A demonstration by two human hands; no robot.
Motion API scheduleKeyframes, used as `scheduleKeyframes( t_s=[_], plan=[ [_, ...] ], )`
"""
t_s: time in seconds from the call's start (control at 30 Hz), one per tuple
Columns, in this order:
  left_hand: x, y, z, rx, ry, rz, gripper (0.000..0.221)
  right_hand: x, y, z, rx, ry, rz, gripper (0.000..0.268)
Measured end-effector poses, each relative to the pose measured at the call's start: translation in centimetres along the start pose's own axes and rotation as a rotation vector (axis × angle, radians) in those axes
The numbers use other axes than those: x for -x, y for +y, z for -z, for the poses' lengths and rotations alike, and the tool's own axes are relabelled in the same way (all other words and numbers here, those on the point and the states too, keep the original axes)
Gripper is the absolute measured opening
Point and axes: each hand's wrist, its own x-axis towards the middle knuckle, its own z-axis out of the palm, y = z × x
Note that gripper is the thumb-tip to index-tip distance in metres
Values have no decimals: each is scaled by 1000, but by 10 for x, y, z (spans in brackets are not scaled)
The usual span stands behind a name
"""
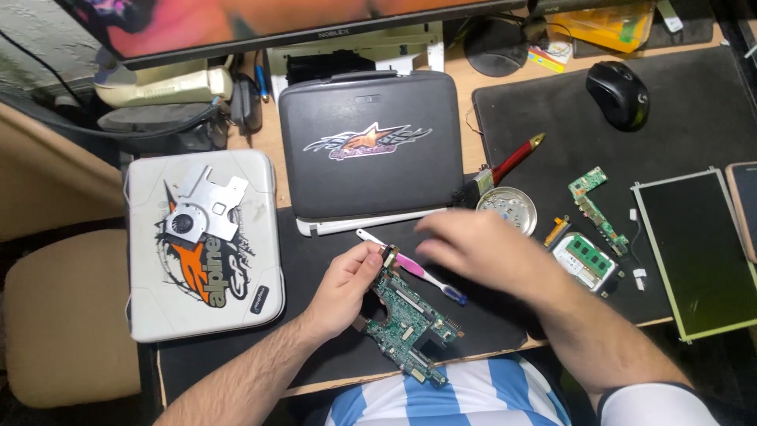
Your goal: Cleaning dust from a laptop motherboard using a toothbrush and a larger paint brush.
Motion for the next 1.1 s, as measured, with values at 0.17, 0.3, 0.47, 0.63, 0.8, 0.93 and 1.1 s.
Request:
scheduleKeyframes(
  t_s=[0.17, 0.3, 0.47, 0.63, 0.8, 0.93, 1.1],
  plan=[
    [-1, 12, 4, -85, 31, -8, 42, 18, 47, 67, 518, 185, -93, 34],
    [0, 28, 0, -202, 68, 38, 48, 17, 78, 88, 717, -16, -352, 47],
    [-1, 19, 2, -63, 83, 135, 45, 9, 104, 79, 747, 11, -268, 46],
    [-1, 17, 2, 31, 77, 141, 42, 5, 108, 82, 790, 96, -153, 23],
    [-3, 13, 3, 126, 89, 170, 39, 24, 83, 105, 749, 172, -87, 24],
    [-4, 16, 2, 167, 65, 193, 40, 38, 22, 122, 634, 184, -30, 29],
    [-5, 16, 4, 252, 61, 225, 39, 42, -6, 95, 42, 509, 161, 20]
  ],
)
